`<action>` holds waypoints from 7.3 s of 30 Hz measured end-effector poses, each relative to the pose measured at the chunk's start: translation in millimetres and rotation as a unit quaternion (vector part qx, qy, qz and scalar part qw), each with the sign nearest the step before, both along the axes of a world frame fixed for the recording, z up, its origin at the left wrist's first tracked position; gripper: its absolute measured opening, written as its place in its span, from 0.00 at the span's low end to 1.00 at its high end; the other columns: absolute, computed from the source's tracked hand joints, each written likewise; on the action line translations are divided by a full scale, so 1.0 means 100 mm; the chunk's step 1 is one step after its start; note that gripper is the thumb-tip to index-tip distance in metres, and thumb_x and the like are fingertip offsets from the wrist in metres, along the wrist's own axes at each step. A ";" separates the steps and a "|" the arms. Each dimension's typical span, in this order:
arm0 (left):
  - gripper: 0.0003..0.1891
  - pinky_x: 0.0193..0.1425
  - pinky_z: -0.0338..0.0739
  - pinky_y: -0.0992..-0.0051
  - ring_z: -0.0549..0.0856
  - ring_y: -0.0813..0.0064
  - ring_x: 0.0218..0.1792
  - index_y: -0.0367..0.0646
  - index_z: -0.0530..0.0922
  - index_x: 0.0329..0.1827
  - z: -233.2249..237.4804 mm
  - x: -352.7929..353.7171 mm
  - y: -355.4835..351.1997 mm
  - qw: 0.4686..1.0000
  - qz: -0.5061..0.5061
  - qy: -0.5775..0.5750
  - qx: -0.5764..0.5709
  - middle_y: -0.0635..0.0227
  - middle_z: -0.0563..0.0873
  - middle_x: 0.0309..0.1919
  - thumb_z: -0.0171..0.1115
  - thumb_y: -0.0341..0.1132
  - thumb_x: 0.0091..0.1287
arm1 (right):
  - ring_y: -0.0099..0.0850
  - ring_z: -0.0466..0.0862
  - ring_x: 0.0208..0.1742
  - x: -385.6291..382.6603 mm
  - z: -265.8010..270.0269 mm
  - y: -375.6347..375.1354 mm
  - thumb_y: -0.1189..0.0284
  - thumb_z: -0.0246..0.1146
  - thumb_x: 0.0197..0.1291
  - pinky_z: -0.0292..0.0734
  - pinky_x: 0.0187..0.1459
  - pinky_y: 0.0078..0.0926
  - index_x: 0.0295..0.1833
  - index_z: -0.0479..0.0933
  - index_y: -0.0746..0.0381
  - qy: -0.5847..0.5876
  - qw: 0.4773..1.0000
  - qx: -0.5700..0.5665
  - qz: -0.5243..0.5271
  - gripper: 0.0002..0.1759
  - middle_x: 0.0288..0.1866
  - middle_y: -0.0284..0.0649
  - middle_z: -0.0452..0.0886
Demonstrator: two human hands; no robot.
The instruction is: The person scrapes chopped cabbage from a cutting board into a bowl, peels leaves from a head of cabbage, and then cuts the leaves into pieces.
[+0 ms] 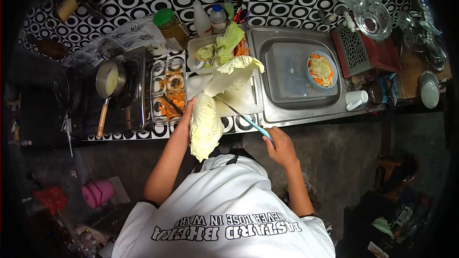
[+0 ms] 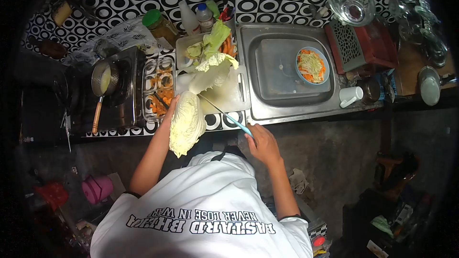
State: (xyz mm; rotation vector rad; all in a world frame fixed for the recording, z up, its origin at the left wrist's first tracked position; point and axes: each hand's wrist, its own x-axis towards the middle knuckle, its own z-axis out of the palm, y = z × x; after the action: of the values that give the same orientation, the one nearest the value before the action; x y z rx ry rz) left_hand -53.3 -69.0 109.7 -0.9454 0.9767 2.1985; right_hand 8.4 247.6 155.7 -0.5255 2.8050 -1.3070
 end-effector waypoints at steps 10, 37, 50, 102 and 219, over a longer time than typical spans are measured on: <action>0.34 0.48 0.83 0.64 0.87 0.65 0.41 0.43 0.78 0.60 0.18 0.12 0.17 0.998 -0.027 0.048 0.015 0.60 0.87 0.45 0.58 0.63 0.63 | 0.45 0.78 0.36 -0.37 0.07 -0.24 0.73 0.59 0.64 0.73 0.39 0.40 0.57 0.75 0.61 0.031 0.998 0.011 0.051 0.16 0.34 0.46 0.75; 0.45 0.55 0.80 0.68 0.84 0.66 0.50 0.36 0.71 0.65 -0.03 -0.23 -0.40 0.994 -0.090 0.056 -0.004 0.55 0.81 0.53 0.66 0.65 0.55 | 0.49 0.77 0.36 -0.80 -0.36 -0.89 0.86 0.57 0.60 0.73 0.39 0.39 0.57 0.73 0.64 -0.065 0.997 0.008 0.030 0.19 0.41 0.49 0.77; 0.40 0.51 0.82 0.70 0.85 0.68 0.46 0.36 0.71 0.63 -0.36 -0.45 -0.73 0.986 -0.157 0.048 -0.012 0.56 0.83 0.49 0.64 0.63 0.60 | 0.53 0.80 0.46 -0.84 -0.57 -1.21 0.84 0.57 0.60 0.74 0.44 0.42 0.58 0.73 0.63 -0.097 0.994 0.039 0.000 0.19 0.48 0.51 0.79; 0.29 0.45 0.85 0.65 0.88 0.65 0.40 0.38 0.73 0.61 -0.80 -0.48 0.08 0.997 -0.077 -0.004 -0.007 0.58 0.87 0.44 0.58 0.54 0.69 | 0.49 0.82 0.35 -1.21 -1.54 -0.88 0.69 0.60 0.61 0.78 0.38 0.43 0.52 0.76 0.63 0.119 0.976 0.137 0.117 0.15 0.37 0.49 0.82; 0.43 0.61 0.73 0.68 0.79 0.65 0.58 0.39 0.64 0.72 0.02 -1.53 -0.45 0.980 -0.092 0.165 -0.062 0.59 0.77 0.62 0.58 0.63 0.64 | 0.34 0.79 0.60 -1.59 -0.30 -2.15 0.48 0.51 0.71 0.75 0.61 0.32 0.73 0.58 0.67 -0.409 0.737 -0.530 -0.096 0.38 0.65 0.46 0.74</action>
State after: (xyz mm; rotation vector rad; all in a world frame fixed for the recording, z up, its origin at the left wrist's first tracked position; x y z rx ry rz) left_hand -206.6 -113.8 111.5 -0.5219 1.3114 2.1956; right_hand -150.9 32.4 125.7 0.3621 1.2420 -2.3248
